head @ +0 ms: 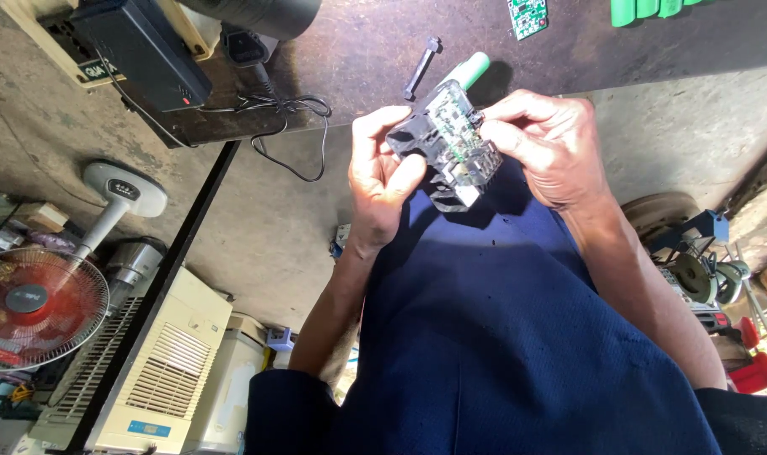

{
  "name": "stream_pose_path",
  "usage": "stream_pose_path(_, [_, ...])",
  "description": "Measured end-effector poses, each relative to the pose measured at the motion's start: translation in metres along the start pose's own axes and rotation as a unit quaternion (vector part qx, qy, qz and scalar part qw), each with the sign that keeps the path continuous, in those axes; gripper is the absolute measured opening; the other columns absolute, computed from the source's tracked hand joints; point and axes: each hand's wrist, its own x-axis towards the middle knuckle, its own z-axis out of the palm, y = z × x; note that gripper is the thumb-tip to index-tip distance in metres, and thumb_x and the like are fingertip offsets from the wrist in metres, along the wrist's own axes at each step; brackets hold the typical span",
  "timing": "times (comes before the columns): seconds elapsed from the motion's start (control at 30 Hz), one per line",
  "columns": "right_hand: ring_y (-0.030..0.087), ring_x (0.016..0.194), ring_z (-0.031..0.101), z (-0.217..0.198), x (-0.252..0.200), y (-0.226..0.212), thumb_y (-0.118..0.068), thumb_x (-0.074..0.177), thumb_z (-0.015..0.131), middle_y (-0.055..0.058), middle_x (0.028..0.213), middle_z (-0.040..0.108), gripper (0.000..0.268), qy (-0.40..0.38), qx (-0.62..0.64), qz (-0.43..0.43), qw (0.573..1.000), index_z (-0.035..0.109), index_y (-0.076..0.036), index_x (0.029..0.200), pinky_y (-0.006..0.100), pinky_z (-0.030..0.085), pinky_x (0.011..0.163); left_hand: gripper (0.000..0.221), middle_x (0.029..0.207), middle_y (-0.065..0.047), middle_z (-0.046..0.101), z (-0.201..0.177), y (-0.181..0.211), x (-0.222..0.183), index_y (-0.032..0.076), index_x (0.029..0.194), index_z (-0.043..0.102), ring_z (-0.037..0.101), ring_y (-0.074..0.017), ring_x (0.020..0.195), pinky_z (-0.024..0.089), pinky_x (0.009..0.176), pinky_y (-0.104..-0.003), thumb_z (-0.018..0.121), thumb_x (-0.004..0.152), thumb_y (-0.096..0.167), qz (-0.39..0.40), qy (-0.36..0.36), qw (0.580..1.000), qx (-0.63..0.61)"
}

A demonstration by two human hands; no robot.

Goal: Assembling a battery pack by inserting individual cells into a plastic holder and fitting a circuit board on top.

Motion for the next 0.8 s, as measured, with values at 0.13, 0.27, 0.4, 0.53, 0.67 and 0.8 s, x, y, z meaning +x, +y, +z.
stream_pose_path(0.13, [0.019, 0.085, 0.064, 0.003, -0.001, -0.022, 0.008, 0.095, 0.078, 0.024, 0.094, 0.066, 0.012, -0.018, -0.103, -0.034, 0.994, 0.072, 0.012, 0.105, 0.033, 0.057, 0.074, 0.05, 0.14, -0.015, 0.058, 0.0, 0.005, 0.003, 0.004, 0.144, 0.047, 0.063, -0.0221, 0.127, 0.056, 0.107, -0.039, 0.07, 0.101, 0.014, -0.004, -0.023, 1.0, -0.008])
stream_pose_path(0.27, [0.02, 0.085, 0.066, 0.005, -0.001, -0.029, 0.009, 0.096, 0.081, 0.024, 0.095, 0.067, 0.013, -0.023, -0.152, -0.053, 0.987, 0.073, 0.012, 0.106, 0.034, 0.058, 0.072, 0.052, 0.139, -0.018, 0.06, -0.009, 0.0, 0.002, 0.004, 0.148, 0.042, 0.062, -0.0229, 0.127, 0.055, 0.107, -0.041, 0.064, 0.103, 0.019, -0.033, -0.034, 0.998, -0.031])
stream_pose_path(0.4, [0.021, 0.084, 0.068, 0.008, 0.002, -0.029, 0.009, 0.096, 0.08, 0.023, 0.094, 0.068, 0.011, -0.016, -0.182, -0.067, 0.981, 0.074, 0.011, 0.105, 0.03, 0.057, 0.069, 0.068, 0.135, -0.02, 0.062, 0.003, 0.008, 0.008, 0.005, 0.15, 0.036, 0.066, -0.0245, 0.121, 0.059, 0.102, -0.039, 0.074, 0.094, 0.011, -0.06, -0.046, 0.997, -0.018])
stream_pose_path(0.53, [0.024, 0.088, 0.07, 0.004, 0.001, -0.013, 0.009, 0.097, 0.079, 0.024, 0.096, 0.068, 0.012, 0.007, -0.168, -0.058, 0.984, 0.073, 0.012, 0.106, 0.033, 0.059, 0.074, 0.076, 0.131, -0.019, 0.065, 0.007, 0.011, 0.018, 0.005, 0.151, 0.035, 0.067, -0.0213, 0.118, 0.061, 0.1, -0.037, 0.081, 0.09, 0.004, -0.077, -0.059, 0.995, 0.028])
stream_pose_path(0.67, [0.026, 0.09, 0.071, 0.0, 0.005, 0.001, 0.012, 0.098, 0.077, 0.026, 0.097, 0.066, 0.012, 0.015, -0.167, -0.071, 0.983, 0.071, 0.015, 0.109, 0.035, 0.06, 0.075, 0.069, 0.132, -0.02, 0.065, 0.004, 0.009, 0.034, 0.004, 0.149, 0.037, 0.066, -0.022, 0.119, 0.06, 0.101, -0.037, 0.078, 0.093, 0.004, -0.082, -0.071, 0.994, 0.02])
stream_pose_path(0.8, [0.03, 0.092, 0.074, -0.005, 0.008, 0.025, 0.012, 0.098, 0.076, 0.026, 0.096, 0.065, 0.012, 0.06, -0.149, -0.075, 0.984, 0.07, 0.016, 0.108, 0.035, 0.062, 0.076, 0.067, 0.13, -0.015, 0.065, 0.009, 0.028, 0.05, 0.009, 0.15, 0.041, 0.064, -0.0163, 0.114, 0.061, 0.098, -0.034, 0.079, 0.095, 0.01, -0.098, -0.113, 0.985, 0.091])
